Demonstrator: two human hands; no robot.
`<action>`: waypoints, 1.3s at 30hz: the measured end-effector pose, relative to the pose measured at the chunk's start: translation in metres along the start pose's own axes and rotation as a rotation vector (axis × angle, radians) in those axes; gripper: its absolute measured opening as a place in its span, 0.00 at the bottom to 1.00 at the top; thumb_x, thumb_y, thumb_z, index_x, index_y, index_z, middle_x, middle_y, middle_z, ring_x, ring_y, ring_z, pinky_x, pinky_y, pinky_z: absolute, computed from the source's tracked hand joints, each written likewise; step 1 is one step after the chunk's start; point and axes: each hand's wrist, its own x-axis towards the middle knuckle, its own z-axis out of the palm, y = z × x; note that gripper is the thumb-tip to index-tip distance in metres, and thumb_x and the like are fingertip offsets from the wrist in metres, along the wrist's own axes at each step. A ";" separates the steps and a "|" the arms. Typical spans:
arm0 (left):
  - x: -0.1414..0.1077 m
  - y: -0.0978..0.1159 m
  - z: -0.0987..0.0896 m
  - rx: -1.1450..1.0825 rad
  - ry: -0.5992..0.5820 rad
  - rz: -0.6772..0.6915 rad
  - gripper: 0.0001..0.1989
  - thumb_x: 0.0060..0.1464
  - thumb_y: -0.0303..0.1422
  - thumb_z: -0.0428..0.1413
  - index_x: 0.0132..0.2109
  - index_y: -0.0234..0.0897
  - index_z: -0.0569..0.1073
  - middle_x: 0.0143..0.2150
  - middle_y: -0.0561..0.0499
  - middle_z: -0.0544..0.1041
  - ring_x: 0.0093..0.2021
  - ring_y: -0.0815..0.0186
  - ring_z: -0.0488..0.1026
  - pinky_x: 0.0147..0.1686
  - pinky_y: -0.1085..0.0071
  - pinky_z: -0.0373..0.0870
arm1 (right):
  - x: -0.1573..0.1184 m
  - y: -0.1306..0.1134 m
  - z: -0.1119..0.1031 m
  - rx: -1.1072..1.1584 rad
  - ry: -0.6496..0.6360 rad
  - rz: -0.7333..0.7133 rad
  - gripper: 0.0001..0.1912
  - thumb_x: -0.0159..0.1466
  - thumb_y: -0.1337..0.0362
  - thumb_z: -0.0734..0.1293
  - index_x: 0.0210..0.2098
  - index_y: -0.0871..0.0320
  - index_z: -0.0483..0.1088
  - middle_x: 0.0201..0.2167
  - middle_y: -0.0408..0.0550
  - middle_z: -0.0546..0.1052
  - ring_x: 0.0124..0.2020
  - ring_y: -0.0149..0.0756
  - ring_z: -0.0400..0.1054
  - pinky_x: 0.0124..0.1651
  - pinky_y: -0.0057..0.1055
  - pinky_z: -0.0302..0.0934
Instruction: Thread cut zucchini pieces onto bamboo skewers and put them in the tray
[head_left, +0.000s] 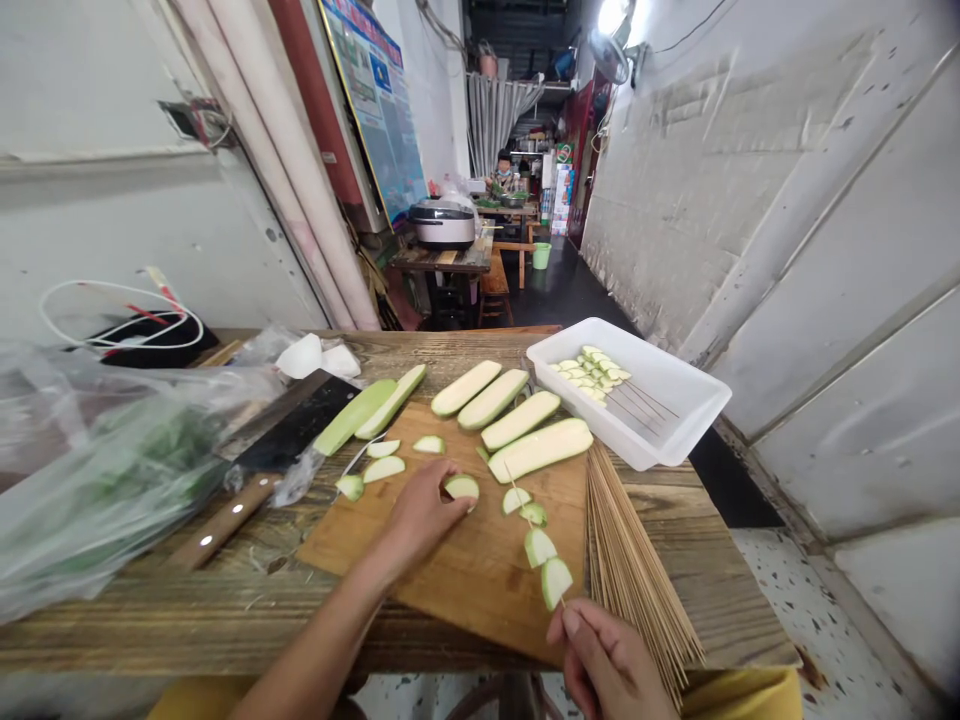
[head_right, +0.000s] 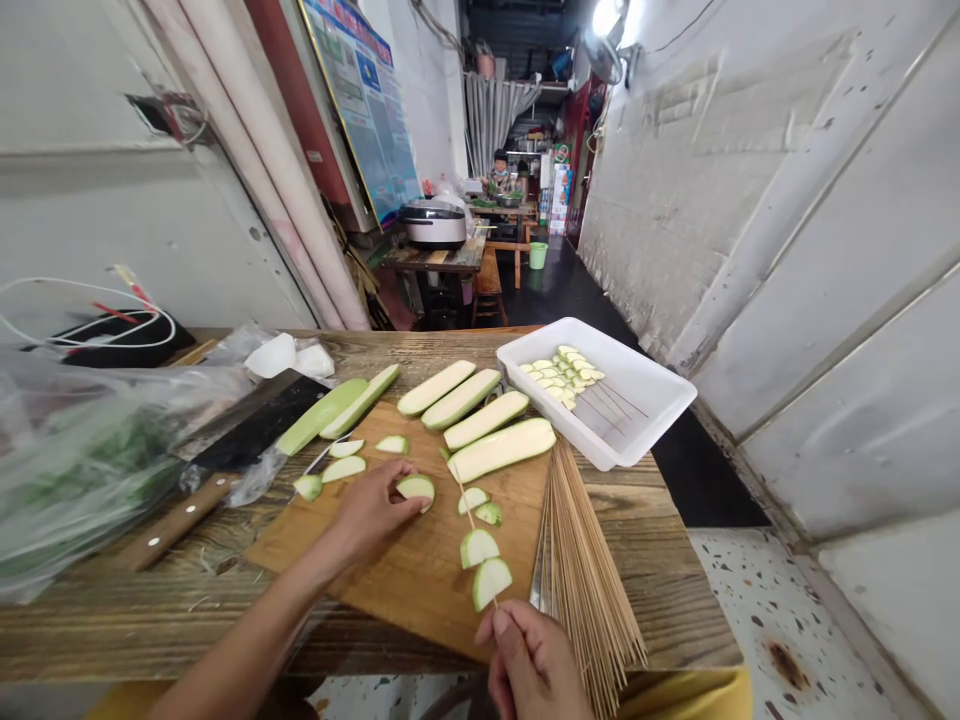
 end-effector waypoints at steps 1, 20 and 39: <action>-0.003 0.000 0.002 -0.211 0.000 -0.056 0.11 0.43 0.34 0.59 0.33 0.36 0.67 0.33 0.50 0.73 0.35 0.62 0.72 0.40 0.61 0.68 | 0.001 0.001 0.002 -0.029 -0.008 -0.012 0.28 0.63 0.40 0.52 0.31 0.59 0.63 0.10 0.32 0.55 0.11 0.22 0.44 0.16 0.19 0.40; -0.017 0.028 -0.013 -1.463 -0.066 -0.696 0.07 0.58 0.26 0.48 0.40 0.27 0.70 0.41 0.36 0.78 0.45 0.56 0.75 0.43 0.63 0.75 | 0.007 0.012 0.014 -0.541 0.035 -0.479 0.17 0.69 0.64 0.51 0.33 0.58 0.69 0.25 0.47 0.74 0.24 0.31 0.69 0.29 0.20 0.59; -0.021 0.027 -0.005 -1.427 -0.002 -0.513 0.06 0.55 0.23 0.52 0.40 0.28 0.72 0.43 0.39 0.77 0.46 0.55 0.75 0.48 0.58 0.73 | 0.003 0.011 0.020 -0.506 0.137 -0.414 0.25 0.69 0.54 0.49 0.31 0.59 0.70 0.22 0.49 0.75 0.22 0.32 0.68 0.28 0.22 0.61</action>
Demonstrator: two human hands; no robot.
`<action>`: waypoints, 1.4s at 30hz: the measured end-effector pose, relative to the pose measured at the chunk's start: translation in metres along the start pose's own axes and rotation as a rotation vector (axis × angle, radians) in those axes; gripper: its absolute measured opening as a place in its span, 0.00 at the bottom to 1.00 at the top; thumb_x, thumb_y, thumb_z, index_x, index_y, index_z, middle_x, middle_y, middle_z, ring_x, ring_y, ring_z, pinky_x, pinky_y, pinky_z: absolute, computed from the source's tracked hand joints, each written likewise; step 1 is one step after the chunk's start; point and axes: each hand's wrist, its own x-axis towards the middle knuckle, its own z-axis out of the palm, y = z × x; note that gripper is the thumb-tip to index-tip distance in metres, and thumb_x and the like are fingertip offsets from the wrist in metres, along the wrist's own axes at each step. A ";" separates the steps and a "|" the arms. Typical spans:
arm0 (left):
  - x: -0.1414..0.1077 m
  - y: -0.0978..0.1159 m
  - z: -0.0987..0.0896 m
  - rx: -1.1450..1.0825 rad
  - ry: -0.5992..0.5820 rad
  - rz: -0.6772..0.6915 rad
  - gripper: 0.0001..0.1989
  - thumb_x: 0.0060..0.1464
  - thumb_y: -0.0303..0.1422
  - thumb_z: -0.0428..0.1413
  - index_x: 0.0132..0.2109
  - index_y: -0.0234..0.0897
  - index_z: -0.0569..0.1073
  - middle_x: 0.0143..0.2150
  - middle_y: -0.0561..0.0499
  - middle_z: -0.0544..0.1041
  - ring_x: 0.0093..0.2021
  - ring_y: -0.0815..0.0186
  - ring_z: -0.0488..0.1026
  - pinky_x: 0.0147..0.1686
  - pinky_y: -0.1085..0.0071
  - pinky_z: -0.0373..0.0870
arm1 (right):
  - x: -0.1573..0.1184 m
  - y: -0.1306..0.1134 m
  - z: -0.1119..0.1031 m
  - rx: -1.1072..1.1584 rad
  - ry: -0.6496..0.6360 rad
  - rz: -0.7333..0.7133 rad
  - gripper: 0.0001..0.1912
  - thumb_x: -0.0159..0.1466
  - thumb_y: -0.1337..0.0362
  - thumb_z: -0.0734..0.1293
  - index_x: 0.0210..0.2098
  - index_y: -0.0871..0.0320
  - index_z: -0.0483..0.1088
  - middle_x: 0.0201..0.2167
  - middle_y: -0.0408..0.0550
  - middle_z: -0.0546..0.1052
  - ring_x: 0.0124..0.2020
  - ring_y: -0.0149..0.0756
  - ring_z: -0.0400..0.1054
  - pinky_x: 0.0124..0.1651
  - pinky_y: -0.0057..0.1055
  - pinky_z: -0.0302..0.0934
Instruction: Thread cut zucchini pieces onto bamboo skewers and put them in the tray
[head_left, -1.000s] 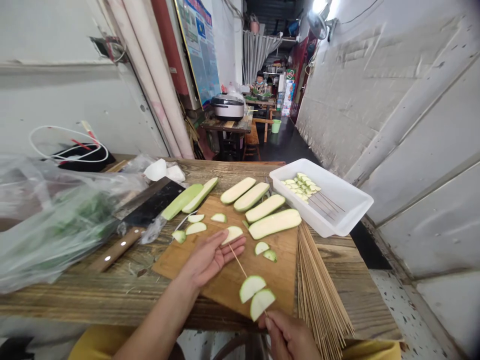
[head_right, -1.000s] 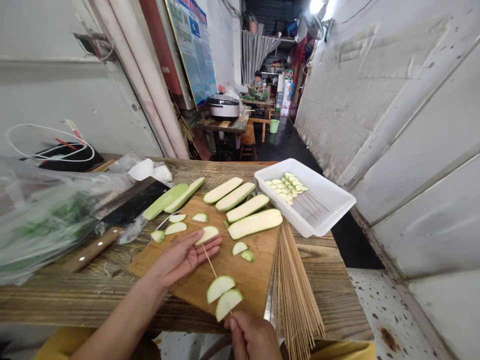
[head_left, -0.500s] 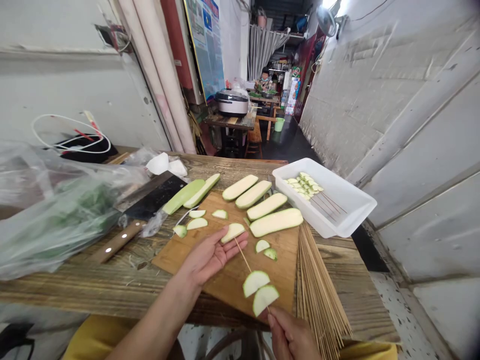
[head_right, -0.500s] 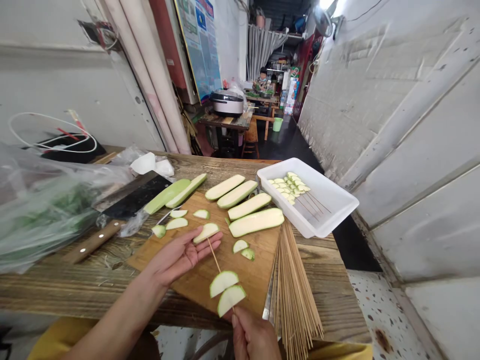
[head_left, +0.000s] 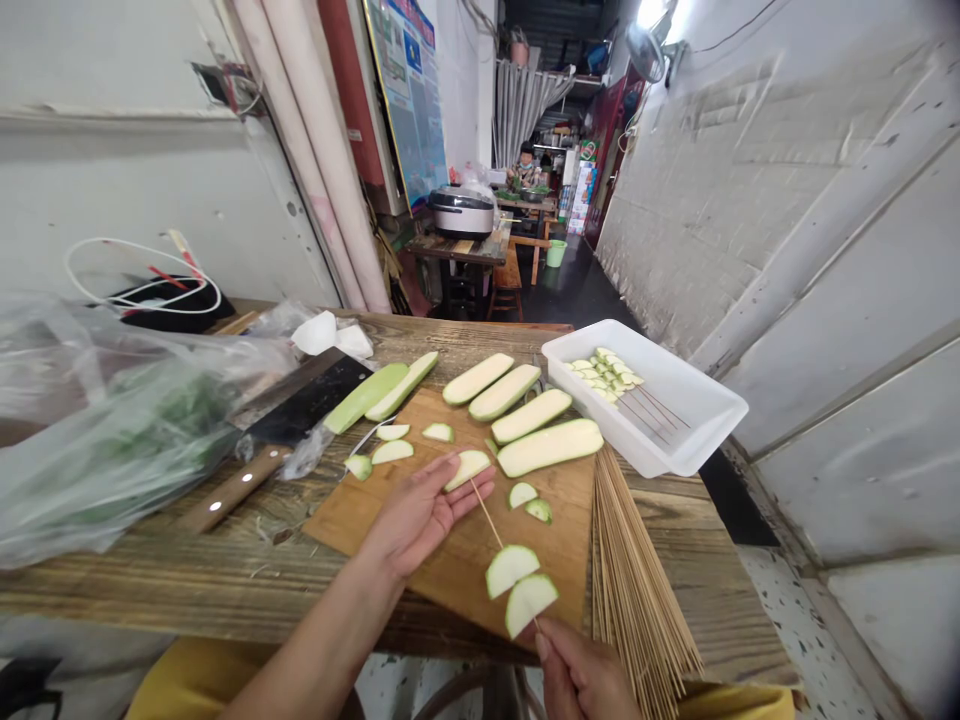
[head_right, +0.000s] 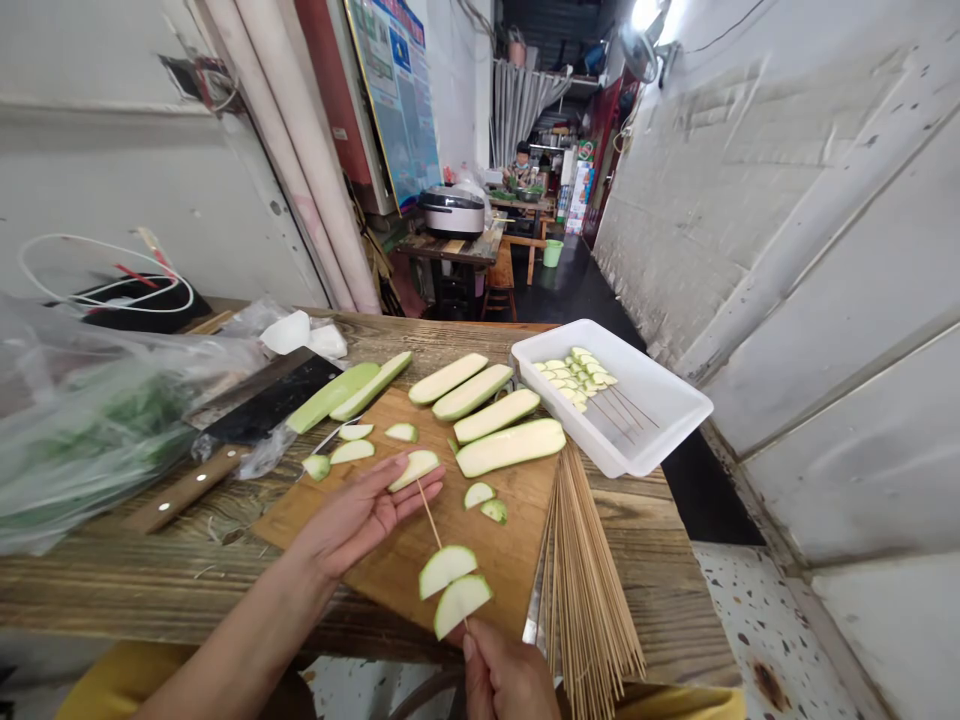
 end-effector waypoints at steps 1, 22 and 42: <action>0.000 0.000 0.000 0.004 0.002 0.011 0.06 0.55 0.23 0.52 0.39 0.28 0.72 0.42 0.39 0.78 0.46 0.55 0.75 0.48 0.57 0.73 | 0.000 -0.001 0.000 0.000 -0.004 -0.006 0.25 0.69 0.55 0.49 0.30 0.59 0.70 0.23 0.49 0.75 0.22 0.32 0.69 0.28 0.22 0.60; -0.004 -0.001 0.005 0.068 -0.013 -0.001 0.08 0.54 0.20 0.50 0.36 0.26 0.74 0.38 0.42 0.79 0.38 0.61 0.77 0.48 0.58 0.73 | 0.003 -0.003 -0.006 -0.024 -0.082 0.010 0.24 0.69 0.57 0.49 0.28 0.59 0.68 0.20 0.44 0.70 0.21 0.29 0.63 0.25 0.21 0.54; -0.013 -0.016 0.015 0.051 -0.038 -0.007 0.07 0.54 0.23 0.53 0.41 0.29 0.72 0.42 0.40 0.78 0.45 0.57 0.75 0.48 0.59 0.72 | 0.006 -0.012 -0.011 0.037 -0.133 0.008 0.17 0.69 0.61 0.51 0.29 0.58 0.64 0.21 0.40 0.62 0.21 0.28 0.55 0.24 0.23 0.48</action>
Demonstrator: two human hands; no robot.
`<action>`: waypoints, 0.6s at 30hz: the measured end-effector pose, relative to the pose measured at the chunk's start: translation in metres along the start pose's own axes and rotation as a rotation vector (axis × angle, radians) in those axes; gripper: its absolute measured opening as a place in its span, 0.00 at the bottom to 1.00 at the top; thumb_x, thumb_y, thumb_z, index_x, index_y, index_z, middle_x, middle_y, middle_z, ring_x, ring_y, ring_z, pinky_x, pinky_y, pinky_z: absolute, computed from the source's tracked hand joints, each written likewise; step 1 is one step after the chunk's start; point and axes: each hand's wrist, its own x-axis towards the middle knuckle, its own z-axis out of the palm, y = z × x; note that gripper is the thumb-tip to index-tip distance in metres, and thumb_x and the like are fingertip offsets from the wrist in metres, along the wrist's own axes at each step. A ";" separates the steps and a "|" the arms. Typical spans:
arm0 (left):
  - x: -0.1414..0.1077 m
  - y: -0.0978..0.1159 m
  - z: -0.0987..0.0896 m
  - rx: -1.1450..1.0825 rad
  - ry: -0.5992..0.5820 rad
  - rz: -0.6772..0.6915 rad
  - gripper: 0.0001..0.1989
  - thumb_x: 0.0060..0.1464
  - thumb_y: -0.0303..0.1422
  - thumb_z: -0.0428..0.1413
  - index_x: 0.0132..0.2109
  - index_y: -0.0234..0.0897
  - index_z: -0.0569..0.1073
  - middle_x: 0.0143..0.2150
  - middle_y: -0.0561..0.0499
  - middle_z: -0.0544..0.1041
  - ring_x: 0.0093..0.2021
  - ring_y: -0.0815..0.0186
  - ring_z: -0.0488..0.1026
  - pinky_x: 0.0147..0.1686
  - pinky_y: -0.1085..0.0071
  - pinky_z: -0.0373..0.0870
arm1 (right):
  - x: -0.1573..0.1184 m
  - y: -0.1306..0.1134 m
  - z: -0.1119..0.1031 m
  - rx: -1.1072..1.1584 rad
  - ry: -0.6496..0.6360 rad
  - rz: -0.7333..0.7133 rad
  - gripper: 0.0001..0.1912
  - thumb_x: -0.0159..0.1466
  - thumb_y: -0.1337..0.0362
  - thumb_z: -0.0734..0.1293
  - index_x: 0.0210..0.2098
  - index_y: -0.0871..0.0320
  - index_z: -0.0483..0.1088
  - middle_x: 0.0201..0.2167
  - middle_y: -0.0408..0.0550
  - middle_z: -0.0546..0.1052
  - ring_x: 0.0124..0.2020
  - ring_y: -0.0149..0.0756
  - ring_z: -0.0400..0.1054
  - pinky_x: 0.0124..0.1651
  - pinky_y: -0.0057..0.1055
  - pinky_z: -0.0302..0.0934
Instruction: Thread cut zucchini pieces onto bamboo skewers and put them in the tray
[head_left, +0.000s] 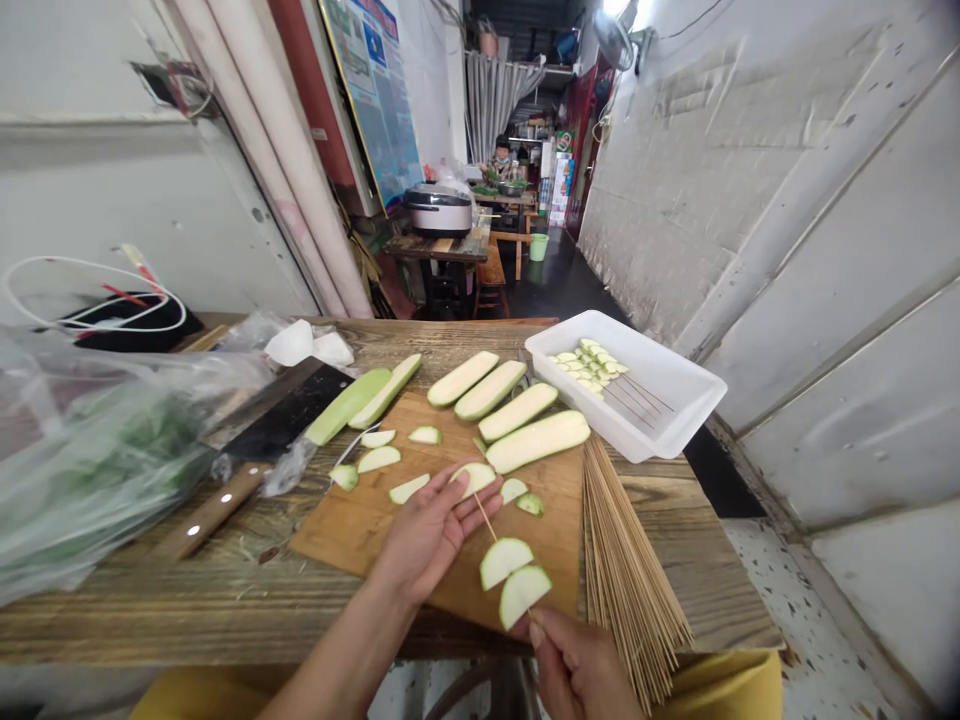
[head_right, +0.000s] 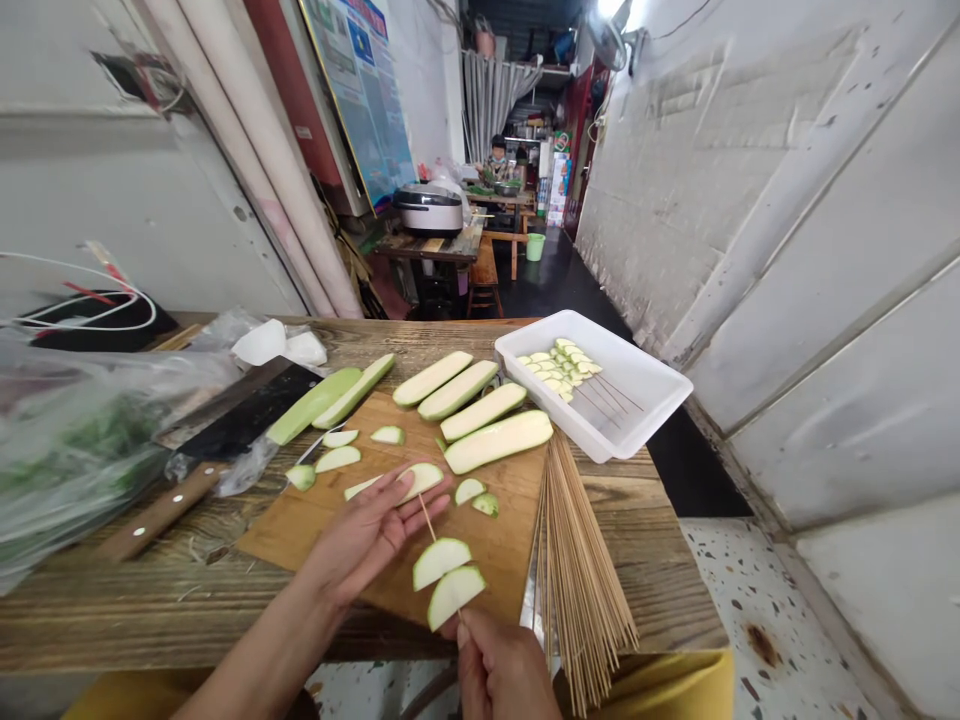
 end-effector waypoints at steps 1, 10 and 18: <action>-0.001 -0.001 0.001 0.005 0.012 0.024 0.07 0.54 0.22 0.53 0.41 0.29 0.72 0.41 0.40 0.78 0.44 0.59 0.76 0.48 0.60 0.72 | 0.000 -0.001 -0.001 -0.008 -0.007 0.003 0.17 0.68 0.61 0.51 0.29 0.58 0.65 0.21 0.40 0.62 0.21 0.28 0.55 0.24 0.23 0.48; -0.013 0.003 0.007 0.005 0.050 0.135 0.08 0.55 0.28 0.53 0.39 0.28 0.75 0.43 0.42 0.78 0.43 0.62 0.75 0.49 0.63 0.72 | -0.007 -0.001 0.003 -0.085 0.059 -0.071 0.17 0.68 0.63 0.50 0.29 0.57 0.65 0.20 0.41 0.66 0.19 0.28 0.59 0.23 0.23 0.49; -0.020 0.014 0.005 0.026 -0.004 0.120 0.09 0.52 0.25 0.55 0.41 0.31 0.76 0.44 0.45 0.78 0.45 0.66 0.74 0.51 0.70 0.70 | -0.007 -0.004 -0.011 -0.152 0.069 -0.162 0.12 0.68 0.66 0.53 0.35 0.57 0.67 0.22 0.42 0.70 0.21 0.29 0.65 0.25 0.21 0.57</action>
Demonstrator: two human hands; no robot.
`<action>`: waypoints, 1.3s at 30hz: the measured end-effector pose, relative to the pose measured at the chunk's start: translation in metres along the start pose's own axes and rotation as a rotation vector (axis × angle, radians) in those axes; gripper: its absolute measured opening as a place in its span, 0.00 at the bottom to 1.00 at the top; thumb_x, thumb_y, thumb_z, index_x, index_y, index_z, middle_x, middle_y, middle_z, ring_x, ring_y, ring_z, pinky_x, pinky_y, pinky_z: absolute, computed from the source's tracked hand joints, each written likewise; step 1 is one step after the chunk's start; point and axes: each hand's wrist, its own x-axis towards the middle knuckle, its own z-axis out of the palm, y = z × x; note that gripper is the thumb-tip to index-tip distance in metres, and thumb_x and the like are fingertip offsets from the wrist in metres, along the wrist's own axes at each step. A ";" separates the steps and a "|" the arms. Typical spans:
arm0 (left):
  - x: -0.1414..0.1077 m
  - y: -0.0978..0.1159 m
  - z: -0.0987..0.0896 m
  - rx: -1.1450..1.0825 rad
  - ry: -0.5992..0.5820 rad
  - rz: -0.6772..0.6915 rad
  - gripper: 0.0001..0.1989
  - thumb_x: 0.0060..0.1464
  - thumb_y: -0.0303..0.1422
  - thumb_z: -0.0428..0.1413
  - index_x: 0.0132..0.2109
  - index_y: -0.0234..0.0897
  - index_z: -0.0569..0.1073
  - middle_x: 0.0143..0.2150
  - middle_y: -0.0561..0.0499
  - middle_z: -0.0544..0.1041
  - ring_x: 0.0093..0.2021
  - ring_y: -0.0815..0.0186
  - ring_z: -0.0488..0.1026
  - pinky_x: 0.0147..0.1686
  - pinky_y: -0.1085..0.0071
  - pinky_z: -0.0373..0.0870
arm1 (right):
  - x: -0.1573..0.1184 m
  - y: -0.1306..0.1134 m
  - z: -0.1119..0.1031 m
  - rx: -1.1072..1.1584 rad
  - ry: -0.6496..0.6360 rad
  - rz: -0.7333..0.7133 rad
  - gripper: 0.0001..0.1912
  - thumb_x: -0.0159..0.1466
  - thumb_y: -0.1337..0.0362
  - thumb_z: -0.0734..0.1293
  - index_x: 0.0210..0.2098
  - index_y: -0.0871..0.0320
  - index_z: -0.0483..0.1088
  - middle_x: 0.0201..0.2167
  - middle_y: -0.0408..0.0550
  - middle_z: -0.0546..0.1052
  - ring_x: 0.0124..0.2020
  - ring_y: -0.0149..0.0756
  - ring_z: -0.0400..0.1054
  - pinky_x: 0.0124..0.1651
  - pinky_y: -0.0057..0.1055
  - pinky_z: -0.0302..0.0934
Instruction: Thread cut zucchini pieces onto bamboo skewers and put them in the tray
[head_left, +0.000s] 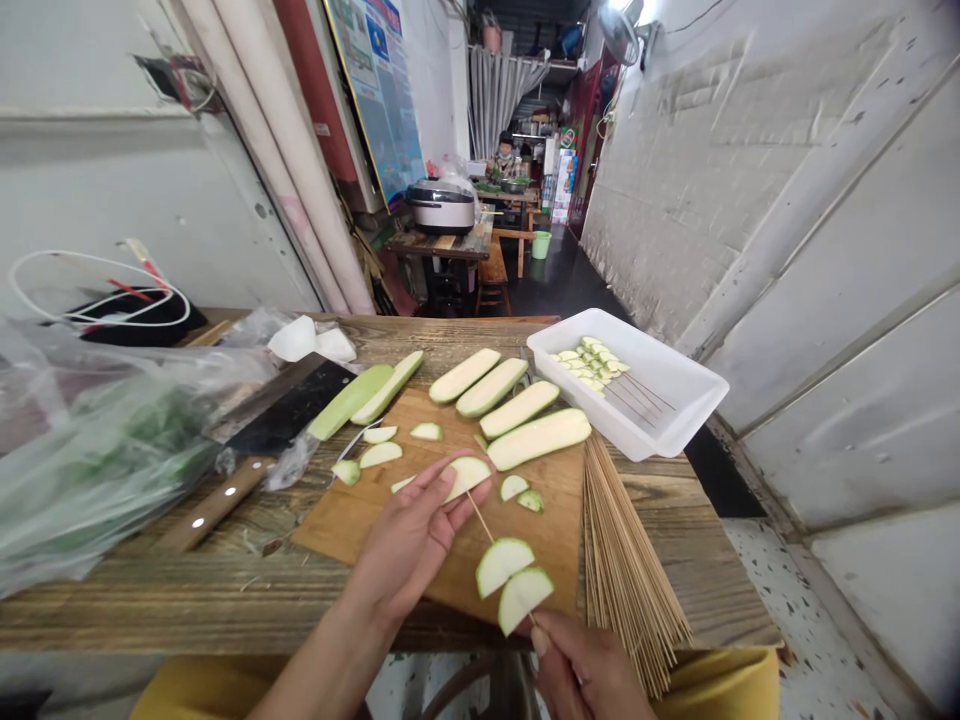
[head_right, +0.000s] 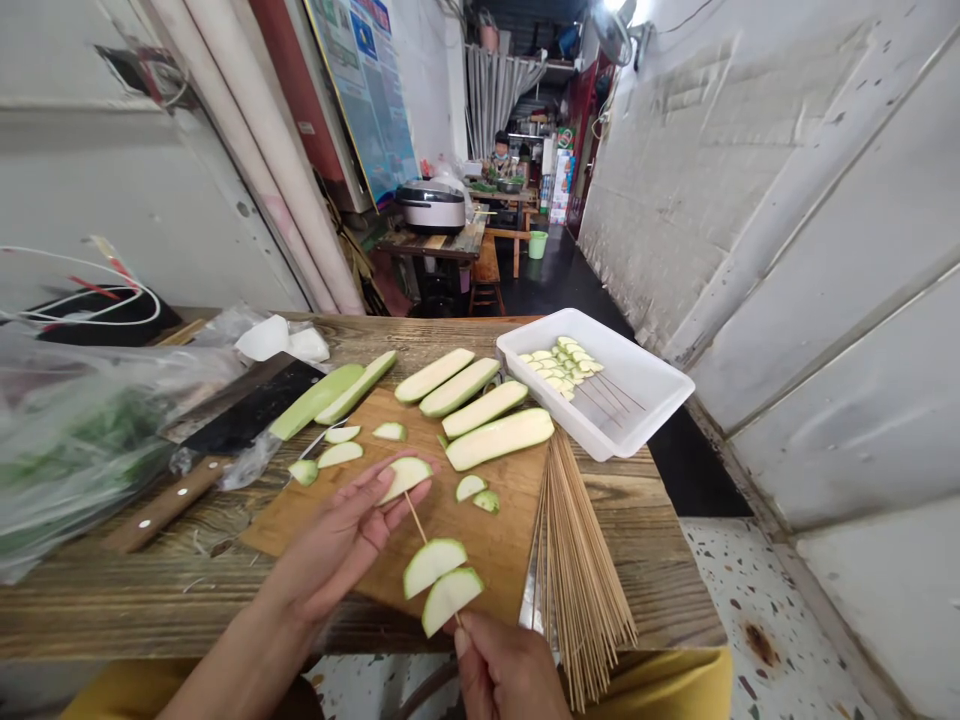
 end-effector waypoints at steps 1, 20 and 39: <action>0.000 0.002 0.000 0.004 0.002 -0.001 0.08 0.53 0.25 0.55 0.41 0.31 0.76 0.44 0.45 0.78 0.45 0.66 0.74 0.51 0.69 0.70 | 0.003 -0.002 -0.007 -0.034 0.077 -0.023 0.09 0.67 0.67 0.56 0.38 0.57 0.67 0.25 0.44 0.72 0.24 0.31 0.68 0.29 0.22 0.60; -0.006 0.003 0.014 0.011 -0.233 -0.048 0.13 0.53 0.30 0.55 0.47 0.34 0.74 0.48 0.45 0.76 0.48 0.64 0.72 0.53 0.67 0.67 | 0.086 -0.028 -0.017 0.239 -0.034 0.073 0.14 0.65 0.66 0.57 0.22 0.58 0.60 0.20 0.38 0.58 0.23 0.27 0.53 0.26 0.24 0.47; -0.005 0.003 0.014 -0.030 -0.130 0.007 0.09 0.52 0.27 0.56 0.42 0.32 0.75 0.45 0.45 0.77 0.48 0.64 0.72 0.52 0.67 0.68 | 0.077 -0.035 -0.018 -0.037 -0.025 -0.001 0.12 0.64 0.70 0.57 0.30 0.59 0.71 0.27 0.45 0.74 0.31 0.34 0.65 0.34 0.27 0.56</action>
